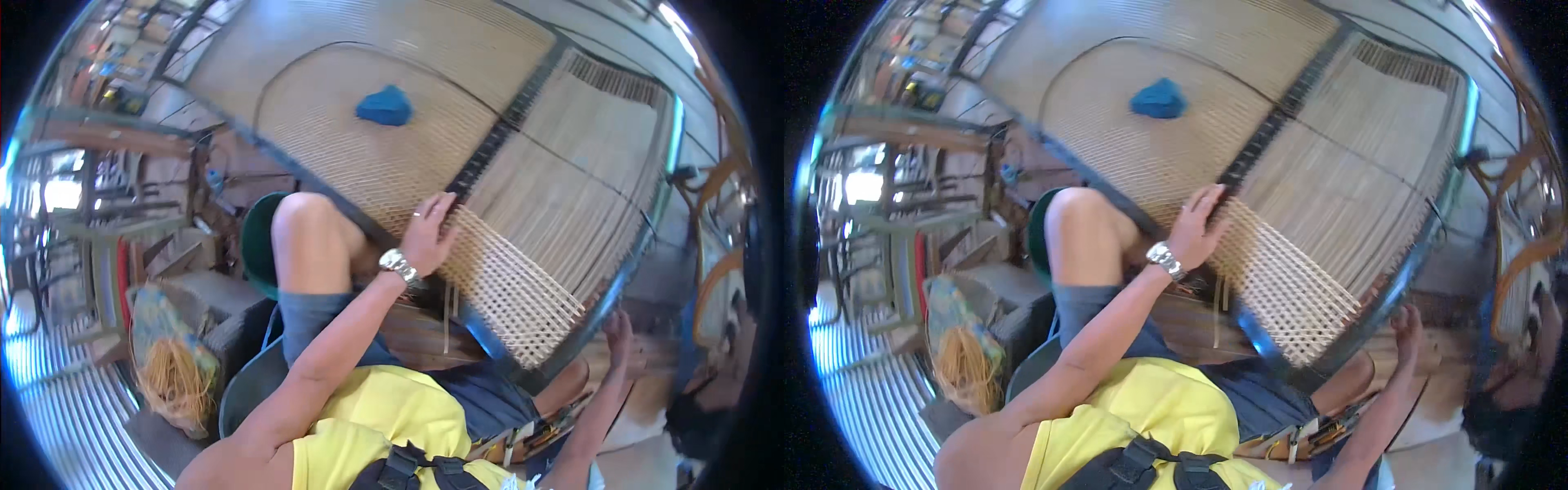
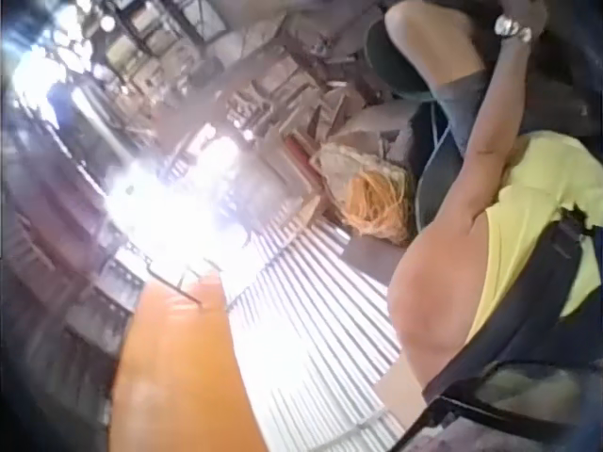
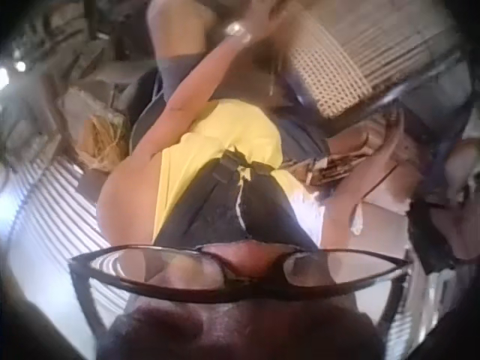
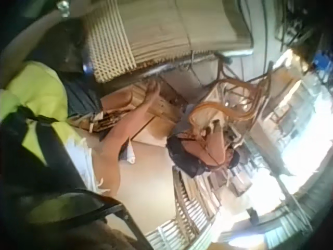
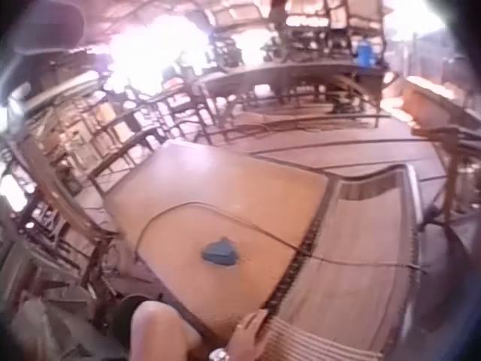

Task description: Repairing the seat of a wicker chair by weaving thin strips through the frame.

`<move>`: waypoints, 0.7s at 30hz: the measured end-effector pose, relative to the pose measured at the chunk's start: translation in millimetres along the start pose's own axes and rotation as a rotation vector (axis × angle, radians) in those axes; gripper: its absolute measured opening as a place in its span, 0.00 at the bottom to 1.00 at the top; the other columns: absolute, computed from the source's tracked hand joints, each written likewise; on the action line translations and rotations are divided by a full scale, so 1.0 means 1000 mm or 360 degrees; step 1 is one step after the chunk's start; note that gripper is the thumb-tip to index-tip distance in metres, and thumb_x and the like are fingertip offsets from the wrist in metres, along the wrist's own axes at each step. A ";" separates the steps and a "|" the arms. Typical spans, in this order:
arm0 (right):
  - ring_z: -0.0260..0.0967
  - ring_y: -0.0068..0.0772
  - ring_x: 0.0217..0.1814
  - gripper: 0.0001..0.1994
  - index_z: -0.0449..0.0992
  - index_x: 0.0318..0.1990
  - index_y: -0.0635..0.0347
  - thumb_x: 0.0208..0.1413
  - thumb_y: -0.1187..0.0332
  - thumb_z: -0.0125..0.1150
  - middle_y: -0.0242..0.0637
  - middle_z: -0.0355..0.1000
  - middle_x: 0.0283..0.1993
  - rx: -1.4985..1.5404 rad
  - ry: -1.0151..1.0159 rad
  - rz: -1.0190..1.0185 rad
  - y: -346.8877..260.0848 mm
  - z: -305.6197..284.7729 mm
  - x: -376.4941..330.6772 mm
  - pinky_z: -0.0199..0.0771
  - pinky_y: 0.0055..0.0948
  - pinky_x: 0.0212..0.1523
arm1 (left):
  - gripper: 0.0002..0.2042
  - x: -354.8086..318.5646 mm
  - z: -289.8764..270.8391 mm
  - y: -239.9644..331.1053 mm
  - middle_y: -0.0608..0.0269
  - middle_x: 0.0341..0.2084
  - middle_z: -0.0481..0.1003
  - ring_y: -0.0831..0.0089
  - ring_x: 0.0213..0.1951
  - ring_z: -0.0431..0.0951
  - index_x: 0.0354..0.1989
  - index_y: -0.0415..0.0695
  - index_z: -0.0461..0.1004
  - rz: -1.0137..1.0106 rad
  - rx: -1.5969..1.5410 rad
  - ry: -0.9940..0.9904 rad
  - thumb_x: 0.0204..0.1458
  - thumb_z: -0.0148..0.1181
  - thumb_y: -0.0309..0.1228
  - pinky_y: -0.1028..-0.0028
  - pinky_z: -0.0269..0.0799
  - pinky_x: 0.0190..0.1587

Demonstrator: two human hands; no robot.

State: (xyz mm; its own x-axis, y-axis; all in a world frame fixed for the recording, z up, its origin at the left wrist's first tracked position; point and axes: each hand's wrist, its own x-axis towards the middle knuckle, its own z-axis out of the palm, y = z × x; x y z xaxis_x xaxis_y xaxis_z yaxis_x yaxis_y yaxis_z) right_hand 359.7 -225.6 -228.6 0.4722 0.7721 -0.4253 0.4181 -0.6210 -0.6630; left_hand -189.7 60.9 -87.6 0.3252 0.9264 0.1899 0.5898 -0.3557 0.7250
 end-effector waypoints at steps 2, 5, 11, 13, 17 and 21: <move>0.71 0.45 0.52 0.22 0.69 0.60 0.57 0.67 0.53 0.52 0.44 0.69 0.60 0.0537 0.0507 0.0167 -0.064 -0.018 -0.025 0.71 0.38 0.53 | 0.27 -0.015 -0.024 0.006 0.44 0.58 0.65 0.50 0.57 0.69 0.62 0.42 0.65 -0.0062 -0.0076 0.0010 0.53 0.64 0.31 0.61 0.68 0.60; 0.70 0.42 0.57 0.22 0.69 0.60 0.65 0.68 0.57 0.50 0.50 0.70 0.58 -0.0294 0.1333 -0.0485 -0.167 -0.043 -0.043 0.69 0.33 0.58 | 0.28 -0.044 -0.084 0.024 0.47 0.58 0.65 0.57 0.53 0.73 0.63 0.41 0.63 0.0027 -0.0070 -0.0022 0.53 0.64 0.31 0.64 0.72 0.55; 0.71 0.35 0.55 0.20 0.67 0.62 0.65 0.69 0.61 0.50 0.47 0.72 0.55 0.0054 0.0991 -0.1041 -0.326 0.009 -0.034 0.70 0.30 0.57 | 0.30 -0.132 -0.231 0.040 0.50 0.55 0.67 0.62 0.44 0.75 0.64 0.44 0.61 0.0137 0.0315 0.0284 0.53 0.65 0.29 0.67 0.73 0.51; 0.71 0.34 0.56 0.20 0.66 0.63 0.65 0.69 0.63 0.50 0.46 0.72 0.56 -0.0234 0.0725 -0.1201 -0.353 0.032 -0.036 0.70 0.29 0.56 | 0.31 -0.166 -0.275 0.055 0.50 0.54 0.69 0.62 0.44 0.76 0.64 0.44 0.62 -0.0267 0.0046 0.0330 0.51 0.66 0.28 0.67 0.73 0.50; 0.68 0.31 0.58 0.19 0.65 0.64 0.65 0.69 0.67 0.50 0.45 0.69 0.59 -0.0301 0.0300 -0.1150 -0.388 0.084 -0.048 0.67 0.28 0.58 | 0.32 -0.236 -0.341 0.059 0.54 0.53 0.70 0.69 0.43 0.78 0.65 0.43 0.61 -0.0642 0.0073 0.0558 0.51 0.68 0.27 0.68 0.75 0.47; 0.69 0.35 0.53 0.19 0.66 0.63 0.64 0.69 0.67 0.50 0.44 0.70 0.57 -0.0211 0.0164 -0.1266 -0.409 0.108 -0.086 0.70 0.29 0.53 | 0.29 -0.285 -0.397 0.068 0.52 0.50 0.74 0.69 0.39 0.78 0.61 0.40 0.66 -0.0924 0.0199 0.0852 0.50 0.69 0.28 0.69 0.76 0.43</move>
State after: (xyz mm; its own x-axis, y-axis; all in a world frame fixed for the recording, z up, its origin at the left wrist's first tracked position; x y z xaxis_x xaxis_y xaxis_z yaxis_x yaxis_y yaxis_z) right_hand 64.1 -23.6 12.0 0.0613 0.9767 0.2056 0.7441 0.0926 -0.6616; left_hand -535.1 -178.3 170.4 -0.4399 0.8900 0.1200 0.6449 0.2201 0.7319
